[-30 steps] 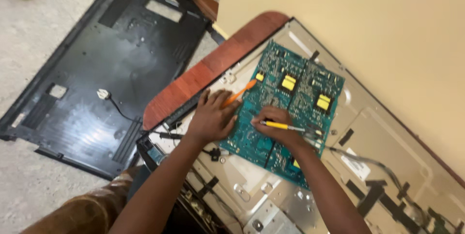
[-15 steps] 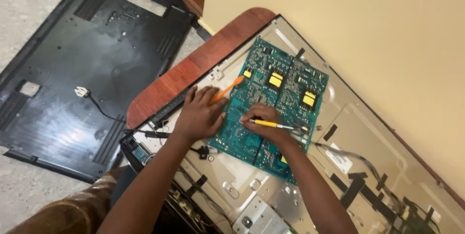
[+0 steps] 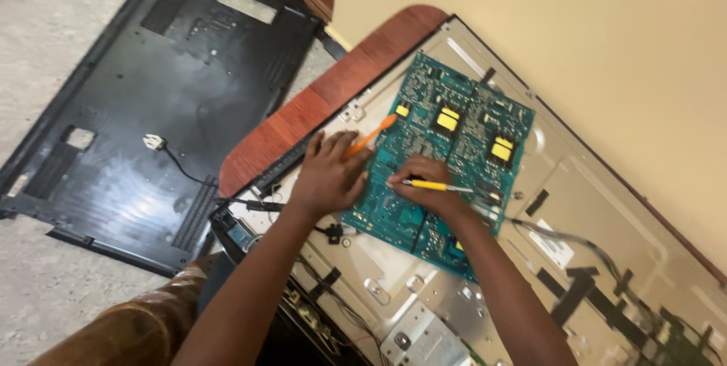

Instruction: The person cleans a green circuit board using a toothbrush and a screwdriver. They scrub various areas of the board and occasionally use the screwdriver to point at or adjust components. The board remains on a glass table throughout the clip.

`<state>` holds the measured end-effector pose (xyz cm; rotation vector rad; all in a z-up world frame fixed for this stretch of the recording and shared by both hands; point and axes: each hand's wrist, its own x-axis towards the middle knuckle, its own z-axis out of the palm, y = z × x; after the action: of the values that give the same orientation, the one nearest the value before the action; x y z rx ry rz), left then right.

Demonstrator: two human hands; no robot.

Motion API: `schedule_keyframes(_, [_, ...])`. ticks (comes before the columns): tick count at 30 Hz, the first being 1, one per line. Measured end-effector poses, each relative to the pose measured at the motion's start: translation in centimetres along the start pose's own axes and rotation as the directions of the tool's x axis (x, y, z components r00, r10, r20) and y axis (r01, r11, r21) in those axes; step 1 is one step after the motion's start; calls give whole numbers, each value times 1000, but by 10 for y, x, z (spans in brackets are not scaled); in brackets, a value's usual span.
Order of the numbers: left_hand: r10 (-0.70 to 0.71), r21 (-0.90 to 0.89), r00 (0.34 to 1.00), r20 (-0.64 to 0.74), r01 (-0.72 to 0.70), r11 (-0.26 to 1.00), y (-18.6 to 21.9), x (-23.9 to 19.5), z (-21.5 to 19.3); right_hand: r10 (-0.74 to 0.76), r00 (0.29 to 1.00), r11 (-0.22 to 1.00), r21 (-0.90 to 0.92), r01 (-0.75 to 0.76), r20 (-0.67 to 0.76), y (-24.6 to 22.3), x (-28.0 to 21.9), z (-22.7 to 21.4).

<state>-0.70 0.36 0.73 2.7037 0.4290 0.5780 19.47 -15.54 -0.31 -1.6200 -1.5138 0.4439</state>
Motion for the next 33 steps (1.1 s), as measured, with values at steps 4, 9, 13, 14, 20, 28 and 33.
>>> schedule_keyframes(4, [1,-12,1000,-4,-1,1000,8,3,4,60,998,994,93,-63,32,0,-8,-9])
schedule_keyframes(9, [3,7,1000,1,-3,1000,-1,0,-1,56,998,998,27,-56,11,1,-1,-2])
schedule_keyframes(13, [-6,-25,1000,4,6,1000,9,1,8,97,994,992,74,-101,48,2,-13,-12])
schedule_keyframes(14, [-6,-11,1000,8,6,1000,5,3,5,57,998,997,58,-59,28,2,-7,-10])
schedule_keyframes(20, [-3,-21,1000,-19,2,1000,3,-1,8,113,992,991,65,-117,53,0,-8,-10])
schedule_keyframes(28, [-11,5,1000,-3,11,1000,0,3,2,12,1000,1000,-1,-12,26,-1,1,-8])
schedule_keyframes(33, [-23,-18,1000,15,23,1000,8,4,5,216,974,972,78,-221,67,2,-12,-11])
